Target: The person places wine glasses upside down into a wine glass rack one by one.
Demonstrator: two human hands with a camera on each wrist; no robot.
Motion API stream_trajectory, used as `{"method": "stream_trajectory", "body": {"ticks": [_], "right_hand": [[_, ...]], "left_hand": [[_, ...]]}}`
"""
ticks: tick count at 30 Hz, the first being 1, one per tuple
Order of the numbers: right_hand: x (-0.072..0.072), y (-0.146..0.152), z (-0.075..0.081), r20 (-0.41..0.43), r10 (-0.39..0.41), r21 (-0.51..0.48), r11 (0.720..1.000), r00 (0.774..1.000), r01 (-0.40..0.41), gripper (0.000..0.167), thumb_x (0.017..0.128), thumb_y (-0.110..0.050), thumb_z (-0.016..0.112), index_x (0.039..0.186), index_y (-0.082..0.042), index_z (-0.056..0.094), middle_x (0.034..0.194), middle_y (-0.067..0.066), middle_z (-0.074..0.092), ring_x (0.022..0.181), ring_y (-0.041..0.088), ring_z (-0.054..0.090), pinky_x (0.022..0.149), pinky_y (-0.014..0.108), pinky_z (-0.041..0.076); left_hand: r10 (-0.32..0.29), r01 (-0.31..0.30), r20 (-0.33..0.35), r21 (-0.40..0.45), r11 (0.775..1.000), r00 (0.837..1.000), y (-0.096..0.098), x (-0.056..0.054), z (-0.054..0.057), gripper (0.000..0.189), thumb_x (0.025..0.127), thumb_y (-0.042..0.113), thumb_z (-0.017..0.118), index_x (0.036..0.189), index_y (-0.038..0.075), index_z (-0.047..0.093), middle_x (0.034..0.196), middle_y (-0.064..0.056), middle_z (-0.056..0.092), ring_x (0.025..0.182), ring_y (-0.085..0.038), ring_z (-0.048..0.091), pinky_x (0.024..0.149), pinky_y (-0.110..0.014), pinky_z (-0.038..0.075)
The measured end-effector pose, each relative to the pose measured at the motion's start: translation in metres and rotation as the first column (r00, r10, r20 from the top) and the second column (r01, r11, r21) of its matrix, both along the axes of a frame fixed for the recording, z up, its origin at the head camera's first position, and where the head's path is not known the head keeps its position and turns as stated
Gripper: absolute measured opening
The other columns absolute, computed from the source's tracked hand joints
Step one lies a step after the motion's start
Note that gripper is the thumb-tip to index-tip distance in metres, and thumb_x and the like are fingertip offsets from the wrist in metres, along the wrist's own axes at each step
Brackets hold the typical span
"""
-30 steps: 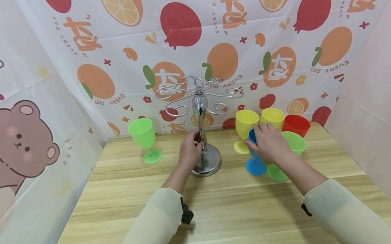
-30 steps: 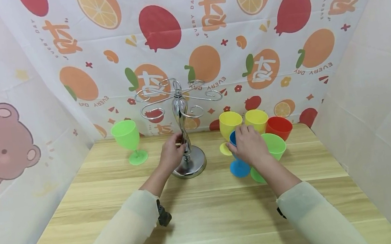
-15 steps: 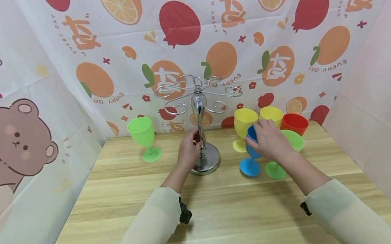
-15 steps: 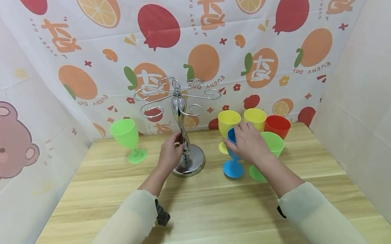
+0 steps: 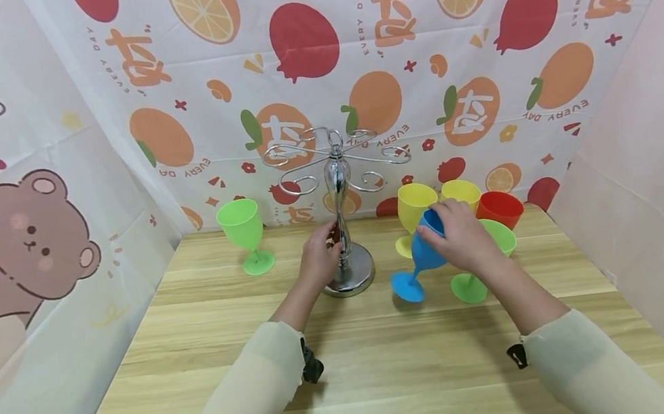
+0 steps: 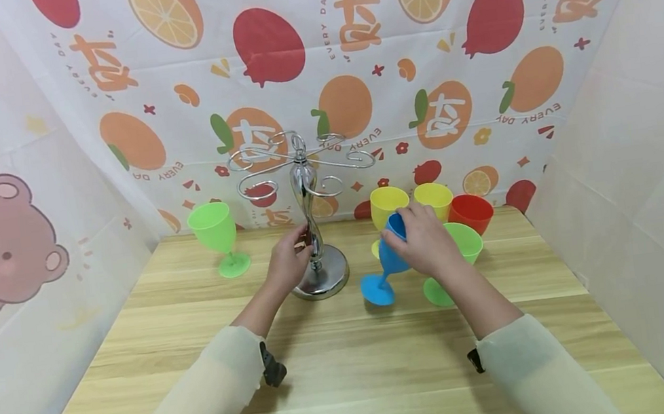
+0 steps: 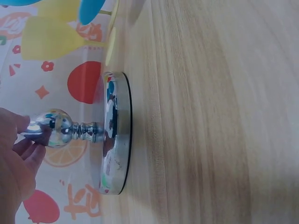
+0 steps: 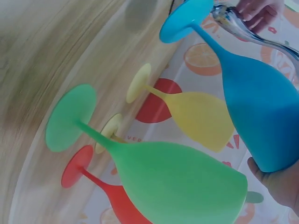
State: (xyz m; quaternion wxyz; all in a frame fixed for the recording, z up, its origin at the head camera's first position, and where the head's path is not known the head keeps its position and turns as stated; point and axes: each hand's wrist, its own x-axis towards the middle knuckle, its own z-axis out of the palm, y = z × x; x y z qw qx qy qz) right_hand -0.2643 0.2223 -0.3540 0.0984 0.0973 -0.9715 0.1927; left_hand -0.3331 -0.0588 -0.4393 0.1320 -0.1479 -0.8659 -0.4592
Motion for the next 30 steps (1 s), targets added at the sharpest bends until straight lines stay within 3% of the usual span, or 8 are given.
{"method": "stream_trajectory", "body": {"ticks": [6,12,22,27,30], "right_hand": [[0.005,0.0,0.005,0.021,-0.021,-0.153,0.988,1.0,0.024,0.07,0.095,-0.057,0.048,0.145,-0.009,0.043,0.138,0.016,0.046,0.124,0.036,0.043,0.084,0.058,0.055],[0.008,0.002,0.006,0.059,-0.027,-0.322,0.946,0.998,0.045,0.071,0.096,-0.061,0.045,0.148,-0.012,0.04,0.142,0.015,0.044,0.126,0.039,0.042,0.086,0.058,0.054],[0.011,0.0,0.002,0.105,0.002,-0.561,0.826,0.994,0.058,0.069,0.099,-0.059,0.04,0.15,-0.014,0.039,0.144,0.015,0.044,0.124,0.042,0.045,0.09,0.058,0.053],[0.01,-0.003,-0.003,0.11,0.025,-0.651,0.757,0.994,0.053,0.064,0.101,-0.054,0.039,0.149,-0.012,0.042,0.141,0.018,0.046,0.12,0.042,0.047,0.088,0.053,0.054],[0.01,-0.006,-0.005,0.088,0.039,-0.715,0.698,0.995,0.036,0.058,0.102,-0.049,0.038,0.14,-0.006,0.05,0.133,0.02,0.05,0.114,0.039,0.049,0.085,0.044,0.054]], "left_hand": [[0.002,-0.001,-0.006,0.016,1.0,1.0,0.0,-0.001,0.0,0.052,0.089,-0.005,0.065,0.138,0.004,0.053,0.133,-0.014,0.058,0.119,-0.029,0.06,0.095,-0.037,0.054],[0.011,-0.011,-0.033,0.007,1.0,0.999,0.001,-0.003,-0.001,0.054,0.084,-0.011,0.067,0.135,0.003,0.055,0.128,-0.015,0.06,0.114,-0.03,0.062,0.09,-0.037,0.056],[0.088,-0.094,-0.075,-0.075,0.993,0.993,-0.001,0.003,0.0,0.049,0.087,0.003,0.071,0.134,0.005,0.057,0.13,-0.014,0.059,0.12,-0.032,0.057,0.102,-0.046,0.048],[0.123,-0.128,-0.099,-0.045,0.991,0.987,0.0,0.008,0.003,0.042,0.087,0.007,0.071,0.129,0.008,0.061,0.125,-0.011,0.062,0.115,-0.029,0.059,0.097,-0.044,0.051],[0.129,-0.132,-0.119,-0.014,0.991,0.985,0.0,0.012,0.005,0.039,0.087,0.005,0.072,0.125,0.007,0.064,0.121,-0.011,0.063,0.111,-0.029,0.061,0.092,-0.042,0.053]]}}
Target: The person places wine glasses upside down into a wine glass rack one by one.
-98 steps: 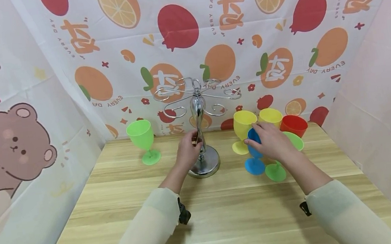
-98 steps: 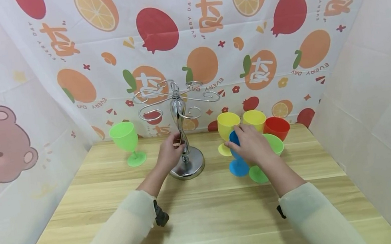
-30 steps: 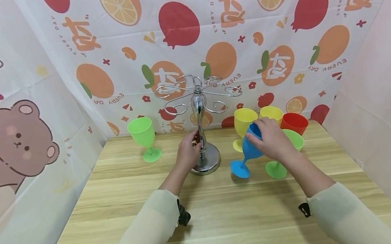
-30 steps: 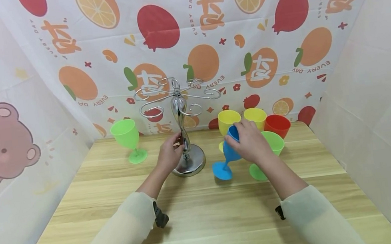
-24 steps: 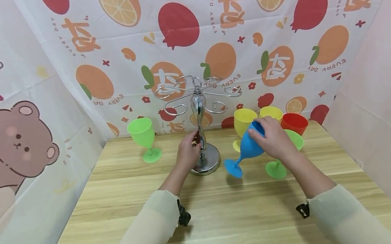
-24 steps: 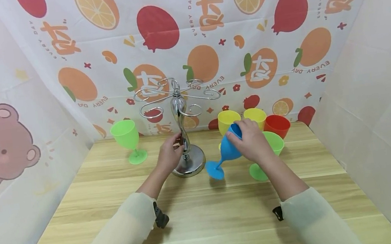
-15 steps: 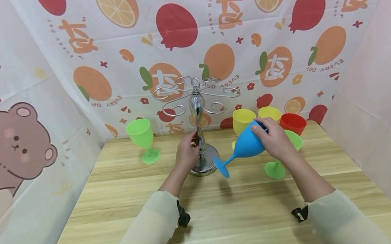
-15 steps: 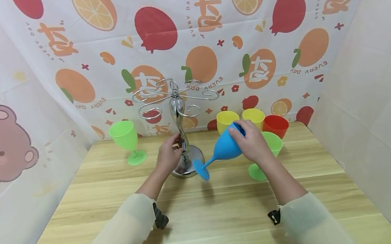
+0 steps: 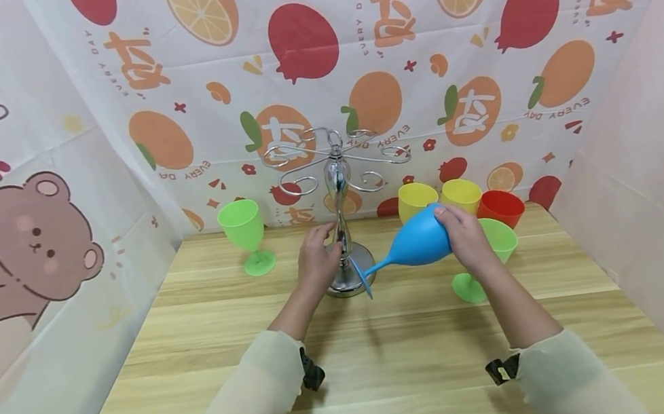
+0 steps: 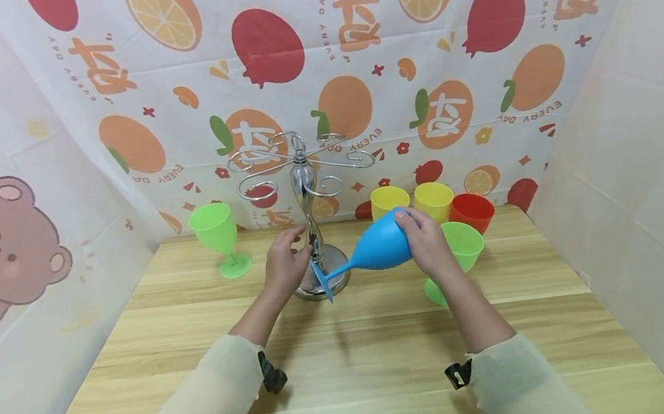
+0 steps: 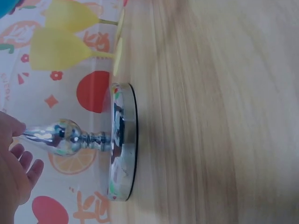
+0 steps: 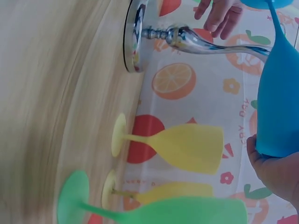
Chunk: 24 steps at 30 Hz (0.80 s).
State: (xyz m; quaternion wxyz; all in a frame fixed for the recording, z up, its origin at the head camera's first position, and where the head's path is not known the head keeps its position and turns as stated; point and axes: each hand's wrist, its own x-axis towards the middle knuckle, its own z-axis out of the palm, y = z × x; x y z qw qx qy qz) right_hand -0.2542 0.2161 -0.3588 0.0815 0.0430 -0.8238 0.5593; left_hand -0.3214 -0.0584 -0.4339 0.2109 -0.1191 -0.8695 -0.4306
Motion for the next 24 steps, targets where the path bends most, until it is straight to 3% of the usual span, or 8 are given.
{"method": "stream_trajectory", "body": {"ticks": [5,10,14,19,24], "right_hand": [[0.0,-0.006,-0.004,0.029,0.0,-0.143,0.99,1.0,0.004,0.056,0.102,-0.048,0.035,0.127,0.0,0.052,0.127,0.019,0.048,0.112,0.033,0.045,0.085,0.039,0.046],[0.002,-0.011,-0.008,0.116,0.025,-0.29,0.957,0.993,0.01,0.06,0.102,-0.05,0.034,0.141,-0.005,0.039,0.138,0.014,0.038,0.122,0.032,0.036,0.095,0.044,0.04],[0.004,-0.018,-0.01,0.168,0.048,-0.417,0.909,0.985,0.027,0.061,0.102,-0.047,0.034,0.149,-0.008,0.026,0.144,0.012,0.029,0.127,0.032,0.03,0.1,0.046,0.036],[0.005,-0.027,-0.015,0.232,0.084,-0.54,0.84,0.969,0.057,0.064,0.102,-0.045,0.034,0.153,-0.013,0.014,0.149,0.009,0.021,0.132,0.033,0.025,0.108,0.048,0.031],[0.004,-0.036,-0.021,0.281,0.139,-0.67,0.737,0.95,0.09,0.065,0.102,-0.048,0.037,0.154,-0.019,0.011,0.148,0.006,0.021,0.133,0.032,0.026,0.111,0.047,0.03]], "left_hand": [[-0.034,0.036,-0.027,0.066,0.997,0.999,0.006,0.006,0.002,0.037,0.086,-0.001,0.07,0.123,0.003,0.064,0.12,-0.012,0.063,0.111,-0.031,0.061,0.089,-0.04,0.056],[-0.06,0.067,-0.064,0.113,0.991,0.996,0.011,0.013,0.006,0.035,0.087,-0.004,0.067,0.122,0.0,0.065,0.118,-0.014,0.063,0.109,-0.031,0.061,0.088,-0.04,0.057],[-0.097,0.104,-0.052,0.173,0.979,0.994,0.015,0.02,0.012,0.035,0.089,-0.002,0.066,0.123,0.0,0.064,0.118,-0.015,0.063,0.109,-0.027,0.061,0.088,-0.038,0.057],[-0.163,0.166,-0.035,0.277,0.946,0.986,0.017,0.031,0.02,0.039,0.09,0.001,0.068,0.128,0.002,0.061,0.121,-0.013,0.062,0.112,-0.025,0.06,0.091,-0.037,0.056],[-0.188,0.213,-0.106,0.34,0.916,0.977,0.02,0.042,0.028,0.04,0.088,0.003,0.071,0.127,0.002,0.062,0.123,-0.013,0.064,0.116,-0.027,0.061,0.093,-0.042,0.055]]}}
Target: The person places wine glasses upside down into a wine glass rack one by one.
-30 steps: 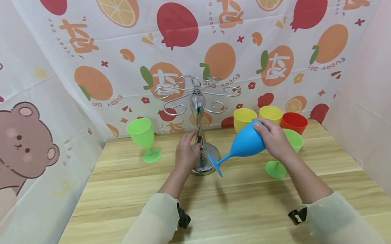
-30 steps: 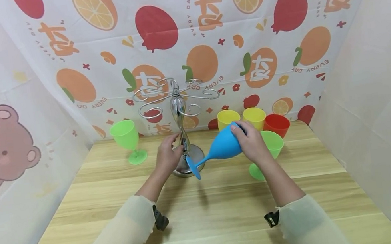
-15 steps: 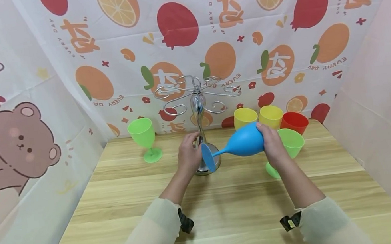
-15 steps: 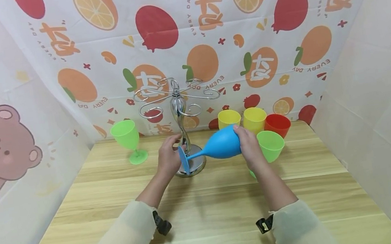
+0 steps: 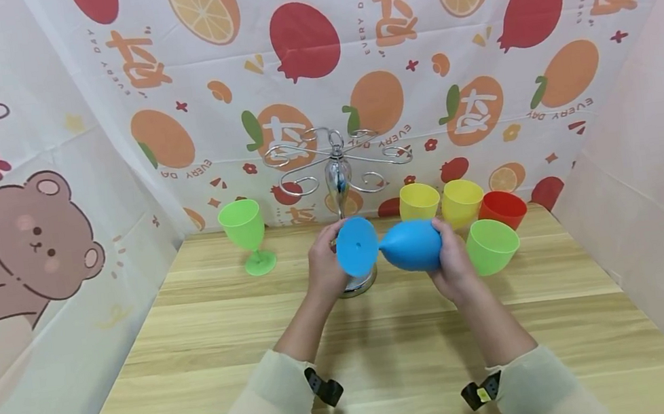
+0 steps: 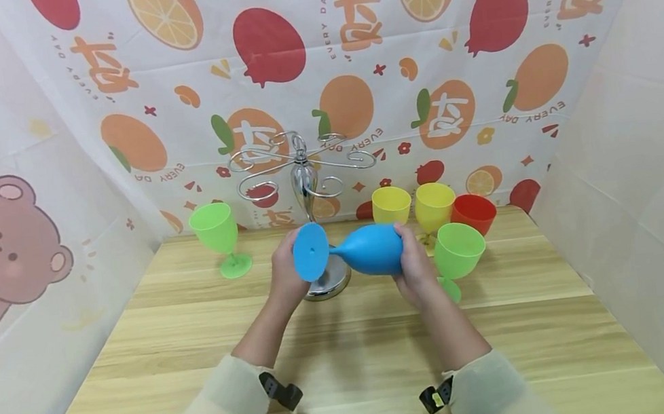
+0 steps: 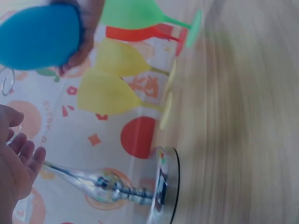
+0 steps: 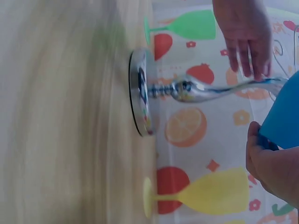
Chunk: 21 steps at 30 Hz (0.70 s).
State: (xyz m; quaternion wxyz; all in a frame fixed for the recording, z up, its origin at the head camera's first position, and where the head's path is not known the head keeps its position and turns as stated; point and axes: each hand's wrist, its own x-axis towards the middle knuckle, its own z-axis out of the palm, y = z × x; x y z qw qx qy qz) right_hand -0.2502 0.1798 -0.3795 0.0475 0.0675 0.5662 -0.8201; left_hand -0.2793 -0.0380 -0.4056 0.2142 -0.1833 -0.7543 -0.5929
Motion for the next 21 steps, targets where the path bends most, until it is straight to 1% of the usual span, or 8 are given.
{"method": "stream_trajectory", "body": {"ticks": [3,5,7,11,14,17,19,21], "right_hand": [[0.0,-0.007,-0.004,0.034,0.01,-0.084,0.996,0.999,-0.007,0.066,0.1,-0.051,0.04,0.152,-0.021,0.013,0.147,0.006,0.024,0.131,0.031,0.028,0.109,0.045,0.033],[-0.001,-0.011,-0.006,0.051,0.018,-0.12,0.993,0.999,-0.011,0.066,0.099,-0.053,0.042,0.151,-0.022,0.016,0.146,0.007,0.025,0.13,0.03,0.03,0.107,0.044,0.035],[-0.001,-0.015,-0.008,0.062,0.024,-0.146,0.989,0.998,-0.015,0.066,0.098,-0.055,0.042,0.151,-0.023,0.017,0.146,0.007,0.027,0.129,0.03,0.032,0.105,0.043,0.037],[-0.001,-0.021,-0.009,0.081,0.032,-0.193,0.981,0.996,-0.016,0.064,0.097,-0.057,0.043,0.149,-0.025,0.021,0.145,0.008,0.029,0.127,0.03,0.036,0.102,0.041,0.041],[0.0,-0.024,-0.009,0.107,0.039,-0.215,0.977,0.994,-0.015,0.064,0.096,-0.059,0.045,0.147,-0.027,0.023,0.145,0.008,0.03,0.127,0.031,0.038,0.102,0.043,0.044],[0.001,-0.026,-0.008,0.131,0.046,-0.225,0.974,0.99,-0.016,0.063,0.095,-0.06,0.046,0.146,-0.028,0.025,0.146,0.008,0.03,0.127,0.032,0.039,0.102,0.045,0.045],[0.002,-0.028,-0.009,0.132,0.057,-0.229,0.973,0.99,-0.025,0.062,0.096,-0.059,0.045,0.146,-0.028,0.025,0.146,0.009,0.03,0.128,0.032,0.039,0.101,0.045,0.046],[0.003,-0.029,-0.009,0.128,0.069,-0.227,0.973,0.989,-0.039,0.061,0.096,-0.059,0.043,0.146,-0.028,0.024,0.146,0.009,0.03,0.127,0.032,0.039,0.1,0.045,0.047]], "left_hand": [[0.006,-0.006,-0.034,0.003,1.0,0.999,0.002,0.006,0.003,0.036,0.088,0.006,0.071,0.123,0.002,0.065,0.12,-0.012,0.066,0.116,-0.026,0.061,0.094,-0.043,0.054],[0.018,-0.018,-0.038,-0.009,1.0,0.999,0.004,0.009,0.004,0.032,0.089,0.01,0.07,0.12,0.003,0.066,0.116,-0.01,0.067,0.112,-0.024,0.063,0.092,-0.042,0.055],[0.019,-0.019,-0.026,-0.018,1.0,0.999,0.005,0.013,0.005,0.03,0.089,0.012,0.071,0.118,0.005,0.067,0.111,-0.008,0.068,0.105,-0.022,0.065,0.087,-0.041,0.057],[-0.014,0.014,0.011,0.012,1.0,1.0,0.007,0.018,0.006,0.029,0.089,0.012,0.071,0.117,0.007,0.067,0.11,-0.007,0.067,0.099,-0.021,0.066,0.082,-0.039,0.059],[-0.044,0.043,0.014,0.047,0.998,0.999,0.007,0.02,0.007,0.03,0.089,0.009,0.07,0.119,0.008,0.066,0.115,-0.006,0.067,0.103,-0.02,0.064,0.086,-0.036,0.058],[-0.057,0.06,-0.041,0.07,0.996,0.998,0.008,0.026,0.008,0.03,0.09,0.003,0.065,0.12,0.004,0.065,0.116,-0.01,0.066,0.102,-0.018,0.063,0.087,-0.032,0.057],[-0.071,0.08,-0.107,0.086,0.993,0.992,0.008,0.036,0.014,0.028,0.09,-0.002,0.06,0.118,-0.002,0.064,0.113,-0.016,0.066,0.1,-0.016,0.063,0.086,-0.03,0.057],[-0.098,0.117,-0.172,0.103,0.988,0.98,0.009,0.045,0.021,0.029,0.088,-0.006,0.054,0.115,-0.008,0.062,0.11,-0.021,0.065,0.098,-0.015,0.062,0.086,-0.031,0.057]]}}
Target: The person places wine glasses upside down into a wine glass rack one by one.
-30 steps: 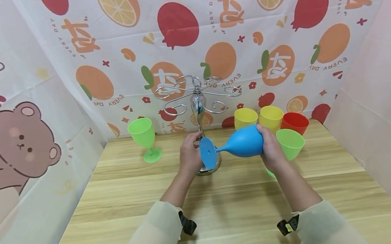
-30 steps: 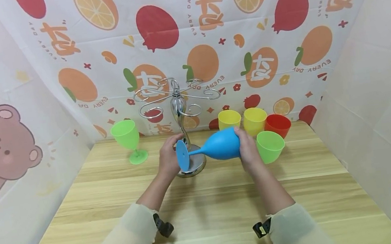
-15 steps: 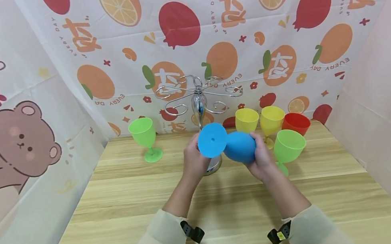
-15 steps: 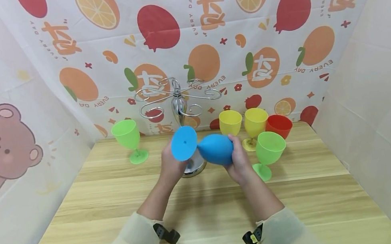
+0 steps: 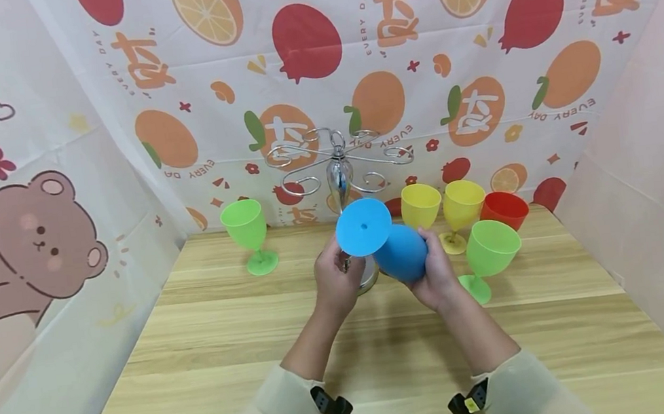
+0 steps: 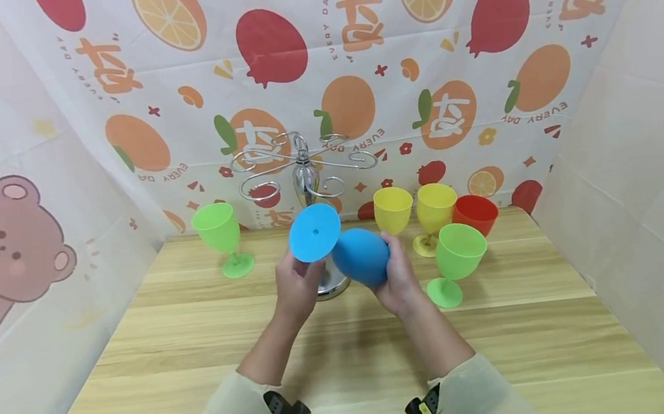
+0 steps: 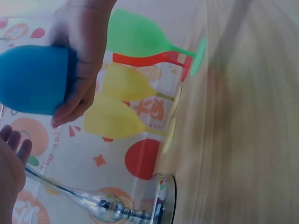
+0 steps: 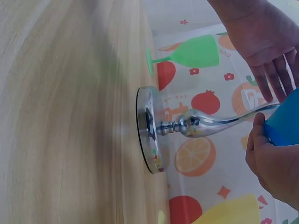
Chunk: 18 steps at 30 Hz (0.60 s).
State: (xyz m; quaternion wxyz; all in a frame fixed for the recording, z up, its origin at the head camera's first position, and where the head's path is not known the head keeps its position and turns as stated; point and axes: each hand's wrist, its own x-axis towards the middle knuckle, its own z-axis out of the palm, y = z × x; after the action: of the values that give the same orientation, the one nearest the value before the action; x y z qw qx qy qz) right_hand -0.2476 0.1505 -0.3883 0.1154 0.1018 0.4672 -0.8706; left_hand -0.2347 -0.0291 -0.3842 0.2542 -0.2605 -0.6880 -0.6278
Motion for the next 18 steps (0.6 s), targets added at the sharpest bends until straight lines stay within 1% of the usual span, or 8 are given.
{"method": "stream_trajectory", "body": {"ticks": [2,3,5,7,9,11,14,18], "right_hand": [[0.001,-0.001,0.0,-0.001,0.011,-0.008,1.0,1.0,-0.011,0.06,0.097,-0.058,0.042,0.146,-0.028,0.024,0.146,0.01,0.03,0.128,0.033,0.039,0.101,0.045,0.046],[0.001,-0.002,-0.001,0.001,0.016,-0.012,1.0,1.0,-0.016,0.061,0.097,-0.058,0.042,0.146,-0.028,0.024,0.146,0.01,0.029,0.128,0.033,0.039,0.102,0.046,0.045],[0.001,-0.003,-0.001,0.006,0.019,-0.014,1.0,1.0,-0.018,0.061,0.097,-0.059,0.042,0.146,-0.028,0.023,0.147,0.01,0.029,0.129,0.033,0.037,0.105,0.048,0.043],[0.002,-0.004,-0.001,0.01,0.018,-0.017,1.0,1.0,-0.018,0.062,0.096,-0.059,0.043,0.146,-0.028,0.022,0.148,0.009,0.028,0.131,0.033,0.036,0.109,0.05,0.039],[0.002,-0.004,-0.001,0.012,0.016,-0.01,1.0,1.0,-0.016,0.063,0.097,-0.059,0.043,0.147,-0.028,0.021,0.15,0.009,0.026,0.133,0.033,0.034,0.11,0.05,0.037],[0.003,-0.005,-0.001,0.012,0.019,-0.006,1.0,1.0,-0.019,0.062,0.097,-0.059,0.042,0.147,-0.028,0.021,0.15,0.009,0.026,0.133,0.034,0.033,0.111,0.05,0.036],[0.003,-0.005,-0.001,0.011,0.032,-0.01,0.999,0.999,-0.032,0.06,0.098,-0.058,0.039,0.147,-0.028,0.021,0.15,0.009,0.026,0.134,0.034,0.033,0.111,0.05,0.036],[0.004,-0.006,0.0,0.002,0.059,-0.027,0.998,0.998,-0.059,0.057,0.1,-0.057,0.036,0.146,-0.027,0.022,0.15,0.009,0.028,0.132,0.035,0.037,0.109,0.049,0.038]], "left_hand": [[-0.038,0.039,-0.05,0.013,0.999,0.998,0.001,0.008,0.005,0.031,0.085,-0.008,0.052,0.115,-0.012,0.059,0.109,-0.026,0.064,0.099,-0.015,0.063,0.087,-0.036,0.058],[-0.064,0.065,-0.063,0.016,0.998,0.996,0.002,0.011,0.007,0.034,0.084,-0.007,0.052,0.117,-0.013,0.057,0.112,-0.027,0.063,0.103,-0.016,0.064,0.09,-0.04,0.057],[-0.11,0.112,-0.057,0.015,0.994,0.992,0.003,0.008,0.001,0.04,0.085,-0.007,0.053,0.124,-0.01,0.054,0.12,-0.026,0.061,0.111,-0.021,0.063,0.095,-0.047,0.054],[-0.139,0.139,-0.037,0.007,0.99,0.99,0.005,0.004,-0.007,0.047,0.086,-0.004,0.059,0.132,-0.005,0.051,0.129,-0.022,0.058,0.119,-0.025,0.06,0.099,-0.05,0.051],[-0.158,0.158,-0.015,-0.001,0.988,0.987,0.006,0.0,-0.015,0.053,0.088,0.004,0.066,0.138,0.002,0.048,0.137,-0.017,0.054,0.125,-0.028,0.056,0.102,-0.05,0.048],[-0.168,0.168,-0.009,-0.006,0.986,0.986,0.007,-0.004,-0.022,0.057,0.089,0.014,0.069,0.142,0.009,0.047,0.141,-0.01,0.052,0.127,-0.027,0.054,0.103,-0.048,0.048],[-0.181,0.181,-0.02,-0.01,0.983,0.983,0.009,-0.004,-0.025,0.061,0.091,0.031,0.07,0.144,0.016,0.045,0.143,-0.004,0.051,0.129,-0.024,0.053,0.102,-0.046,0.048],[-0.179,0.179,-0.018,-0.018,0.984,0.984,0.01,-0.003,-0.023,0.065,0.09,0.041,0.07,0.146,0.022,0.043,0.145,0.001,0.05,0.132,-0.021,0.051,0.102,-0.048,0.048]]}}
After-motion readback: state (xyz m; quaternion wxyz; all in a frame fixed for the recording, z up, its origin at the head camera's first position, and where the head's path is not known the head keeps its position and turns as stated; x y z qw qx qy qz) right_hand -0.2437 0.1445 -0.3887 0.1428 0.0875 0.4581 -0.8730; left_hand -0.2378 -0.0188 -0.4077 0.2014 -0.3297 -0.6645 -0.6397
